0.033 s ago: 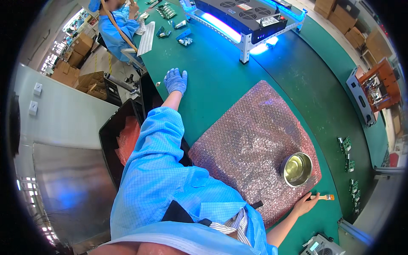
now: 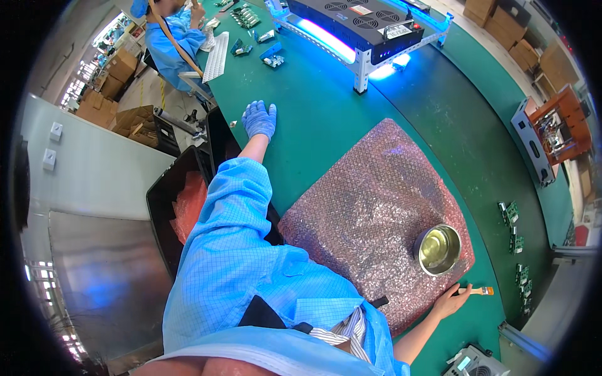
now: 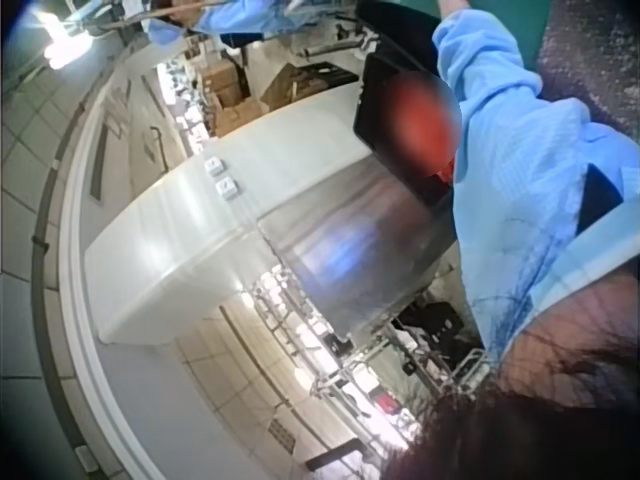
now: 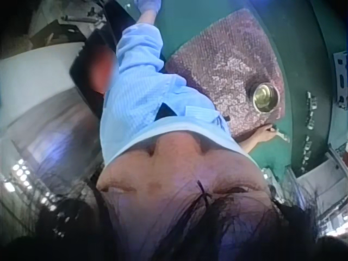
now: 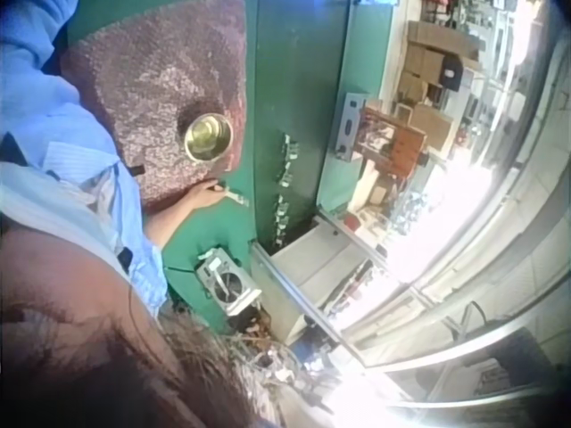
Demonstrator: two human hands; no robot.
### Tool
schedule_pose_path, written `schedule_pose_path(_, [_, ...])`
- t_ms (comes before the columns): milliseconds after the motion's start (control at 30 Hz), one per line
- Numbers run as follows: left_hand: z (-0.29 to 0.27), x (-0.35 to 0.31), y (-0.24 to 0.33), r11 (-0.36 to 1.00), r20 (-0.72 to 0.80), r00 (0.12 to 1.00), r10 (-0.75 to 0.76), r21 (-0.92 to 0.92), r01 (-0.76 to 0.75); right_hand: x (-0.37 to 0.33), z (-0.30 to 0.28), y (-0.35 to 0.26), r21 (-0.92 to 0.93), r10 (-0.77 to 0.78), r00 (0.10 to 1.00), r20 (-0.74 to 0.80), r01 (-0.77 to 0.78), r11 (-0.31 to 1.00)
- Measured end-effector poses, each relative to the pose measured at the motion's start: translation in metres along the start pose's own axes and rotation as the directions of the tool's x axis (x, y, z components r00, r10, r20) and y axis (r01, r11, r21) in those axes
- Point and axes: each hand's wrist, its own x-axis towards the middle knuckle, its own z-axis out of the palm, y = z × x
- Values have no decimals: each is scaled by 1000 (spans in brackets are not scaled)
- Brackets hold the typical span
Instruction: Apply conformal coating liquid to printed circuit boards using a paintbrush.
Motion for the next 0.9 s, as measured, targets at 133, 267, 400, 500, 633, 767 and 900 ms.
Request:
schedule_pose_path(133, [1, 0, -1, 1000, -9, 1000, 4, -3, -4, 0, 1, 1, -3, -15, 1000, -12, 15, 1000])
schedule_pose_path(267, [2, 0, 0, 1000, -21, 1000, 1, 12, -1, 1, 1, 1, 14, -14, 1000, -14, 14, 1000])
schedule_pose_path(400, [2, -1, 0, 1000, -45, 999, 10, 18, -9, 1, 0, 0, 21, -12, 1000, -14, 12, 1000])
schedule_pose_path(500, [3, 0, 0, 1000, -83, 996, 21, 14, -19, 1, 0, -2, 21, 2, 1000, -21, -2, 1000])
schedule_pose_path(633, [4, 1, -1, 999, -99, 995, 24, 23, -22, 1, 1, -2, 15, 7, 1000, -26, -7, 1000])
schedule_pose_path(767, [5, 1, -1, 999, -99, 995, 29, 36, -26, 1, 1, -2, 4, -31, 998, -48, 31, 999])
schedule_pose_path(900, [4, 0, -1, 1000, -87, 996, 24, 19, -22, 1, 1, 0, 8, -21, 999, -41, 21, 1000])
